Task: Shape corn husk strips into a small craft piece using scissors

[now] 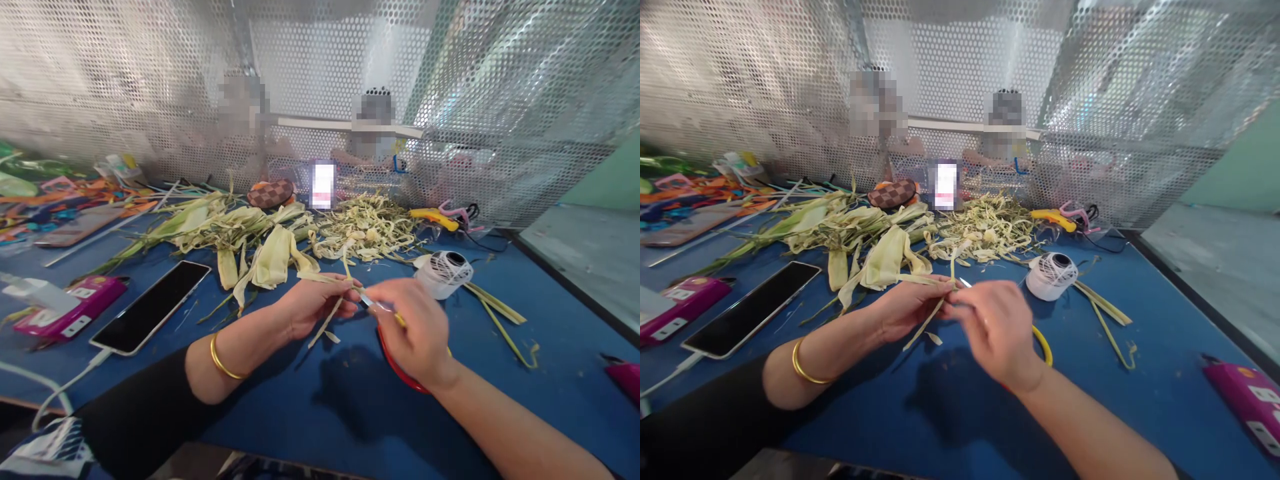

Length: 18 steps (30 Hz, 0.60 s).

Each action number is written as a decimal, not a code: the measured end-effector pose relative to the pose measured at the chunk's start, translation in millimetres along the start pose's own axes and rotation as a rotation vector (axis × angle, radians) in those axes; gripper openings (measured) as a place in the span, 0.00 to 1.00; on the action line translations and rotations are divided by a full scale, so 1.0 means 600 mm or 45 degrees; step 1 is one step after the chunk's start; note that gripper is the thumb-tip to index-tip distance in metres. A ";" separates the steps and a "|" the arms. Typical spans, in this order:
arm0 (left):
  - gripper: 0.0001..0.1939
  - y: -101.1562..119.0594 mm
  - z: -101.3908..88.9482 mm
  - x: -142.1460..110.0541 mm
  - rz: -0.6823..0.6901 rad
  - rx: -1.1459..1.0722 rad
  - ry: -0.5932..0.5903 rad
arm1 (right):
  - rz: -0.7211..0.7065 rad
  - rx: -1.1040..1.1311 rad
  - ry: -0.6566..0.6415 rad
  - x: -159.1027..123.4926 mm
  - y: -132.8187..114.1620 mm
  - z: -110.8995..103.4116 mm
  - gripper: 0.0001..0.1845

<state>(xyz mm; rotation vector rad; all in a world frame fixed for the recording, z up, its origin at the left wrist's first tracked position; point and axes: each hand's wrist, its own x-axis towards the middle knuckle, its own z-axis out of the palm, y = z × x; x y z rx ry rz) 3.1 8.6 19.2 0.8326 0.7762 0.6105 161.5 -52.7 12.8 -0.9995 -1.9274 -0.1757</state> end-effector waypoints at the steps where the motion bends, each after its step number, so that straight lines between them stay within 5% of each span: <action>1: 0.04 0.001 0.000 -0.002 0.002 0.048 -0.040 | 0.323 0.059 0.066 0.003 0.011 -0.003 0.12; 4: 0.08 -0.001 0.005 -0.008 -0.032 0.168 -0.126 | 1.034 0.546 -0.114 0.011 0.035 -0.005 0.20; 6: 0.14 -0.006 0.009 -0.011 -0.066 0.207 -0.138 | 1.244 0.924 -0.309 0.013 0.038 -0.002 0.20; 10: 0.19 -0.013 0.012 -0.013 -0.033 0.306 -0.160 | 1.386 1.273 -0.300 0.013 0.027 0.006 0.16; 15: 0.14 -0.010 0.010 -0.010 0.007 0.416 -0.146 | 1.514 1.222 -0.040 0.005 0.027 0.021 0.20; 18: 0.13 -0.008 0.009 -0.009 0.009 0.463 -0.127 | 1.502 1.128 -0.039 0.004 0.033 0.024 0.21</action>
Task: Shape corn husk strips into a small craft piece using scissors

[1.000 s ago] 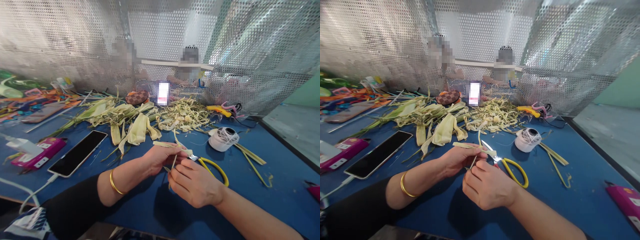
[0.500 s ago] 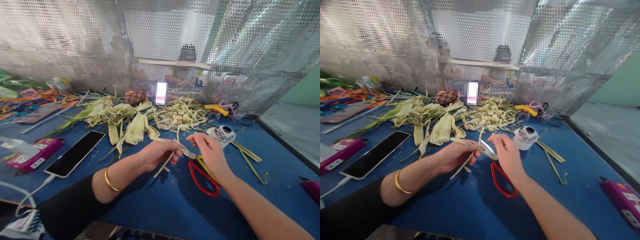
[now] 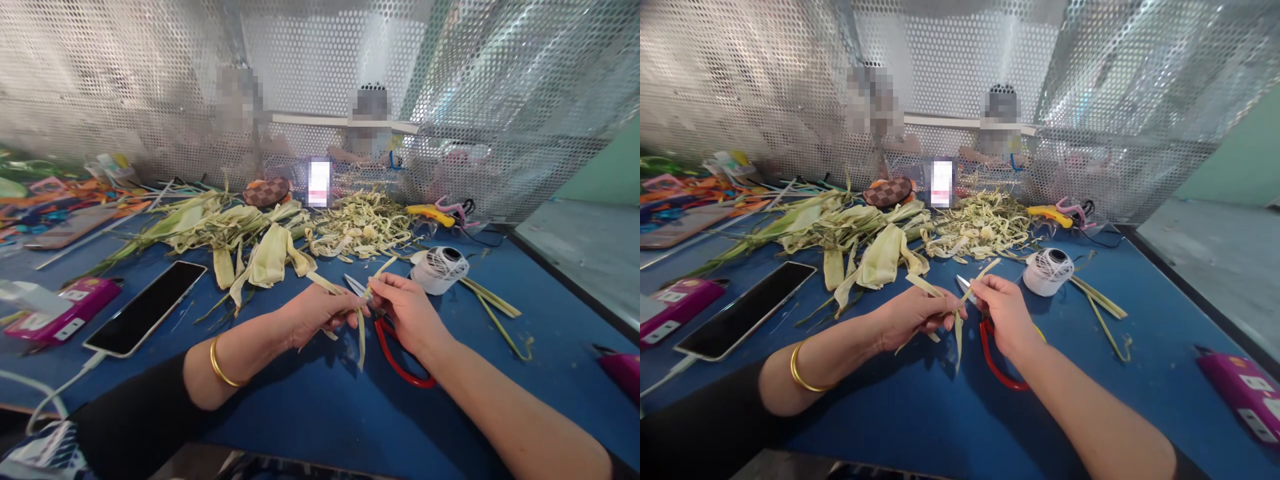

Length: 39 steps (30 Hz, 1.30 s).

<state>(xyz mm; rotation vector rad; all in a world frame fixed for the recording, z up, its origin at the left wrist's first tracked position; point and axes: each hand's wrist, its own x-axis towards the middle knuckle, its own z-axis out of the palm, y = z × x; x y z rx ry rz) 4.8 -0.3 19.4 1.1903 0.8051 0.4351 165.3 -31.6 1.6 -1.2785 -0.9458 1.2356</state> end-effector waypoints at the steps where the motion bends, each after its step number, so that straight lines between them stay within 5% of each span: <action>1: 0.13 0.000 0.000 -0.001 -0.005 0.015 -0.006 | -0.030 -0.082 0.007 0.000 -0.002 -0.002 0.22; 6: 0.15 -0.001 0.008 -0.009 0.002 0.116 -0.088 | -0.678 -0.775 0.299 -0.010 -0.030 -0.012 0.23; 8: 0.14 -0.004 0.013 -0.011 0.024 0.123 -0.110 | -0.840 -0.887 0.128 -0.017 -0.038 -0.008 0.14; 12: 0.14 -0.010 0.021 -0.011 0.003 0.159 -0.158 | -0.579 -0.846 -0.321 -0.025 -0.035 0.011 0.04; 16: 0.13 -0.013 0.024 -0.011 -0.030 0.222 -0.176 | -0.294 -0.658 -0.339 -0.029 -0.030 0.025 0.06; 21: 0.13 -0.010 0.025 -0.015 -0.041 0.269 -0.196 | -0.279 -0.615 -0.412 -0.030 -0.033 0.026 0.07; 27: 0.17 -0.004 0.022 -0.019 -0.068 0.299 -0.184 | -0.324 -0.349 -0.144 -0.029 -0.026 0.028 0.12; 33: 0.15 -0.007 0.017 -0.015 -0.090 0.296 -0.261 | -0.315 -0.335 -0.075 -0.027 -0.017 0.033 0.13; 39: 0.18 -0.005 0.002 -0.001 -0.068 -0.091 0.011 | -0.832 -0.789 0.220 -0.018 -0.042 -0.011 0.11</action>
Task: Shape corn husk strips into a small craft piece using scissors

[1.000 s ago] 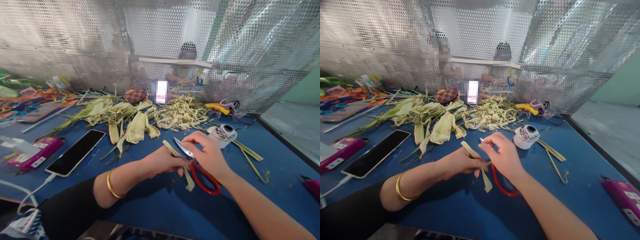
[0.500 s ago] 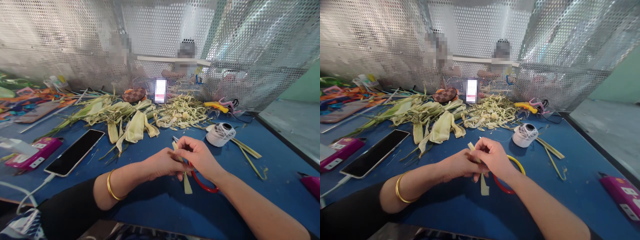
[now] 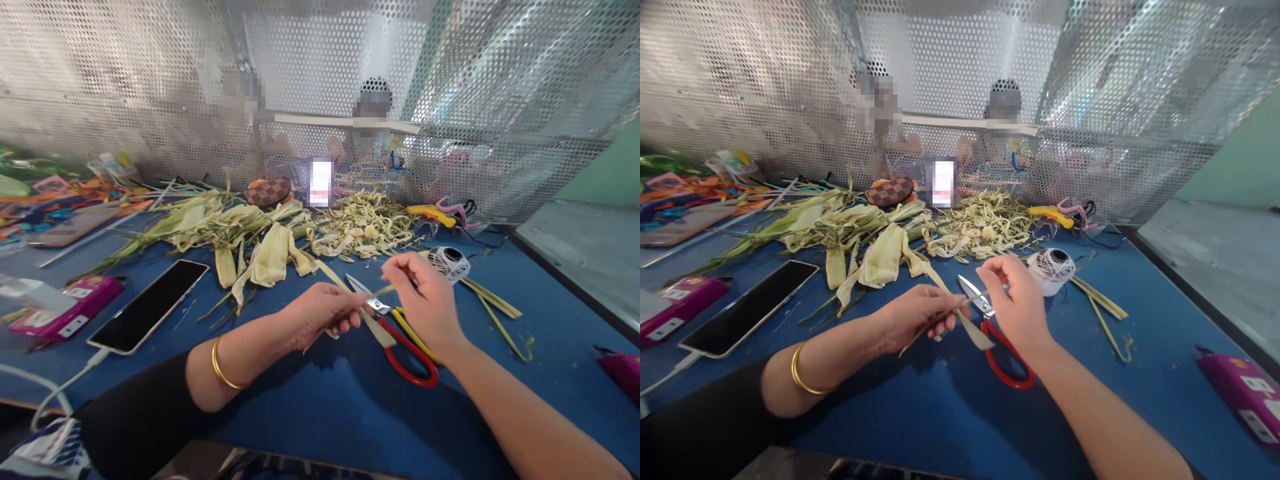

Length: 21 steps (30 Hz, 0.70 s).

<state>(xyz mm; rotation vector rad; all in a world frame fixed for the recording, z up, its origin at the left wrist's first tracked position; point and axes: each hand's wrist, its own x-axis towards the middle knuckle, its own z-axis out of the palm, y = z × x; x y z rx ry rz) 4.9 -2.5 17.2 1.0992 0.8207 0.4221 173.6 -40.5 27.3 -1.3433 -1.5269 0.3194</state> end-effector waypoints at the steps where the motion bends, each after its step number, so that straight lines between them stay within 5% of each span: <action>1: 0.19 0.002 -0.003 0.002 0.012 -0.083 0.029 | -0.043 -0.076 -0.041 0.002 0.000 -0.008 0.13; 5: 0.23 0.009 -0.012 0.008 0.022 -0.259 0.105 | 0.041 -0.161 -0.468 -0.001 0.001 -0.017 0.19; 8: 0.14 0.010 -0.012 0.008 0.058 -0.210 0.151 | 0.151 -0.164 -0.722 -0.008 0.003 -0.005 0.18; 21: 0.08 0.010 0.000 0.009 0.028 -0.184 0.302 | 0.219 -0.129 -1.019 -0.004 -0.005 -0.016 0.16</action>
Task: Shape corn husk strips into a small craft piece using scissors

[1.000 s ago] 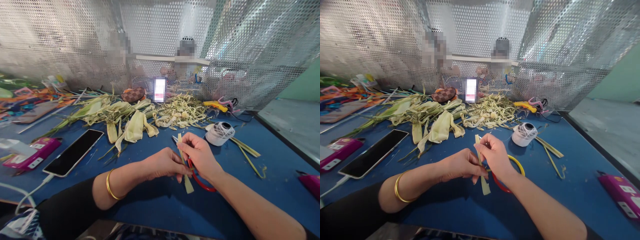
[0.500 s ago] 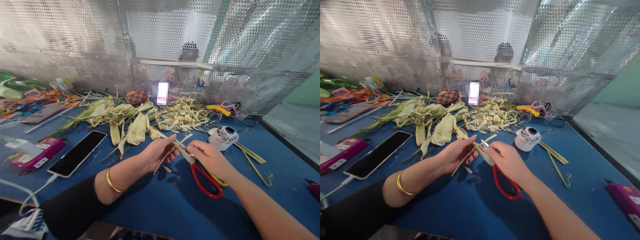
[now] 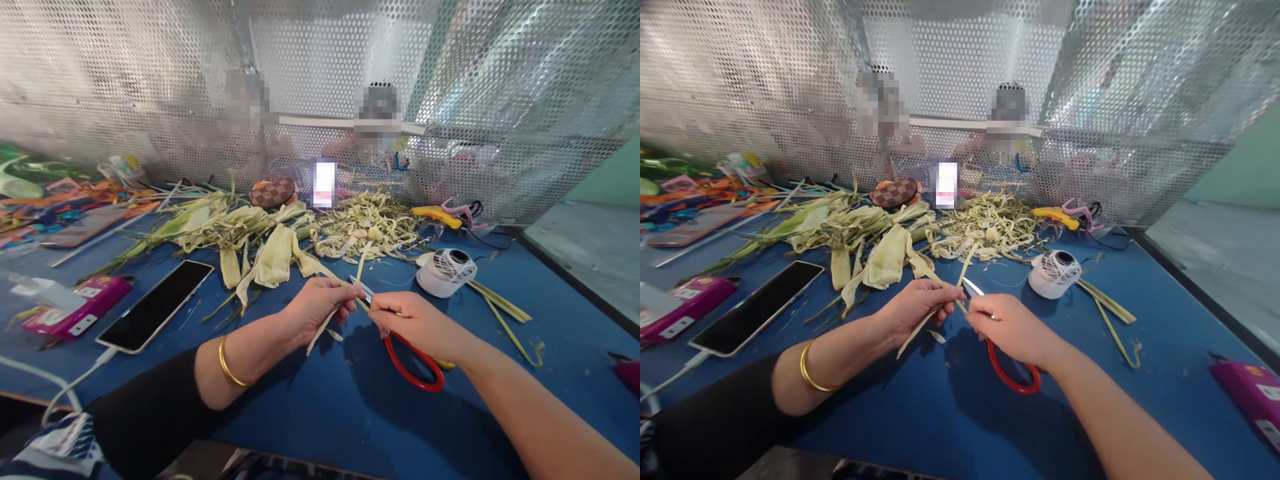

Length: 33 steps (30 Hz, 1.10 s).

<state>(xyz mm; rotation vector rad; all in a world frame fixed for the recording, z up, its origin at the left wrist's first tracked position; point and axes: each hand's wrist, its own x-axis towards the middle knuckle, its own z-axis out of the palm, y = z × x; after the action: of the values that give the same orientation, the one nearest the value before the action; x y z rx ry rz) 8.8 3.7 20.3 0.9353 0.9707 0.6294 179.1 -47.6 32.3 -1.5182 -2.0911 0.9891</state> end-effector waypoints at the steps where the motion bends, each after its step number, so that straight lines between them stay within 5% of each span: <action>1: 0.08 0.002 -0.002 0.001 0.002 -0.036 -0.020 | -0.004 -0.025 0.037 0.001 0.004 0.001 0.16; 4: 0.13 0.009 -0.009 0.002 -0.016 -0.143 -0.085 | -0.153 -0.325 0.440 0.006 0.016 0.007 0.13; 7: 0.15 0.010 -0.011 0.002 -0.029 -0.173 -0.099 | -0.556 -0.740 0.834 0.008 0.020 0.016 0.08; 11: 0.05 0.001 -0.008 0.003 0.027 -0.176 -0.090 | -0.944 -1.111 0.695 0.007 0.010 0.035 0.15; 16: 0.06 -0.010 -0.005 0.005 0.078 -0.203 -0.074 | -0.993 -1.337 0.572 0.009 0.003 0.053 0.14; 28: 0.03 -0.010 -0.006 0.004 0.078 -0.158 -0.079 | -1.169 -1.090 0.601 0.006 -0.002 0.052 0.15; 33: 0.10 0.002 -0.011 0.004 0.072 -0.144 -0.097 | -0.756 -0.711 0.959 0.009 0.016 0.038 0.11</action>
<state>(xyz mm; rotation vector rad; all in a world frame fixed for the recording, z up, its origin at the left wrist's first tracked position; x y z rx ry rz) 3.8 8.6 19.1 0.8823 0.8348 0.6846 168.5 -48.1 9.1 -1.0829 -2.0673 -0.3669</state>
